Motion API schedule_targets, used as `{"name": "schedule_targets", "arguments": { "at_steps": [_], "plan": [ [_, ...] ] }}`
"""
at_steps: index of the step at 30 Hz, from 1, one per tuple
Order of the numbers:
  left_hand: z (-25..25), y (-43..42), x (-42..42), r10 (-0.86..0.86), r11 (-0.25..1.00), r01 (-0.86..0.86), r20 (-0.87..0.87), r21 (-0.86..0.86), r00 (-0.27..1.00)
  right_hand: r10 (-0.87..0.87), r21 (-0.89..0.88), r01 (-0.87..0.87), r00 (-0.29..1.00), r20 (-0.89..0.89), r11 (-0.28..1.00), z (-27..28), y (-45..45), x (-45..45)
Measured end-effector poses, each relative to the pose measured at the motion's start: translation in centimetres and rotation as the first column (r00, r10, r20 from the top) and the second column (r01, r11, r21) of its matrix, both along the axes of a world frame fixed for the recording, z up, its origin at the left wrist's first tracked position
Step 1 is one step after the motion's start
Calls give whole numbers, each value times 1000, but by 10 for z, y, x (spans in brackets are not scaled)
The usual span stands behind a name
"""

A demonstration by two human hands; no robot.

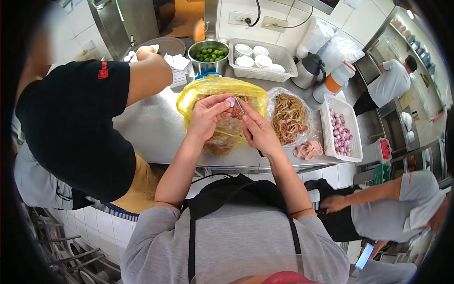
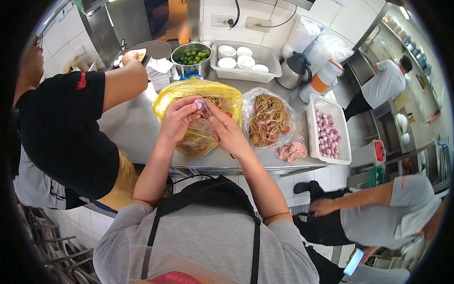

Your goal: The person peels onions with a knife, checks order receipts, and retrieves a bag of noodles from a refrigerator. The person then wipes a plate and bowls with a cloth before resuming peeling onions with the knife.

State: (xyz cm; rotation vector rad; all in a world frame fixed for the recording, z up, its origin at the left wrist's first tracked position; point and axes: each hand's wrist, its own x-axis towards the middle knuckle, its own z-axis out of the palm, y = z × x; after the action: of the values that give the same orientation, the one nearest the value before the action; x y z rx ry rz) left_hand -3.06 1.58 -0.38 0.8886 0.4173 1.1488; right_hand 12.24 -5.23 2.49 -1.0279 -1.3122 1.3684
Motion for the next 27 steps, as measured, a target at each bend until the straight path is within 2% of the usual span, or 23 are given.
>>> {"name": "schedule_targets", "arguments": {
  "at_steps": [6, 9, 12, 15, 18, 21, 24, 27],
  "plan": [
    [3, -1, -5, -17, 1000, 17, 39, -1, 999, -53, -76, 53, 999, -6, 996, 1, 7, 5],
    [0, 1, -9, -19, 996, 30, 131, -81, 991, -32, -80, 31, 999, -8, 996, 0, 11, 8],
    [5, 1, -10, -16, 989, 48, 222, -140, 975, -66, 34, 64, 997, 42, 997, 0, 9, -1],
    [-1, 3, -9, 19, 992, 11, 231, -129, 973, 16, 30, -18, 998, 56, 999, -5, 12, -2],
    [-5, 4, -8, 27, 996, -8, 219, -87, 975, 67, -77, -62, 996, 58, 995, -2, 15, -1],
    [-2, 1, -4, 81, 997, -80, 157, -11, 984, 89, -120, -94, 995, -47, 988, 5, 11, -7],
    [2, -2, 0, 184, 975, -187, 41, 121, 982, 75, -119, -87, 991, -107, 989, 7, 11, -14],
    [5, -5, 3, 240, 952, -237, 10, 192, 971, 96, -70, -102, 992, -82, 992, 1, 12, -15]
  ]
}}
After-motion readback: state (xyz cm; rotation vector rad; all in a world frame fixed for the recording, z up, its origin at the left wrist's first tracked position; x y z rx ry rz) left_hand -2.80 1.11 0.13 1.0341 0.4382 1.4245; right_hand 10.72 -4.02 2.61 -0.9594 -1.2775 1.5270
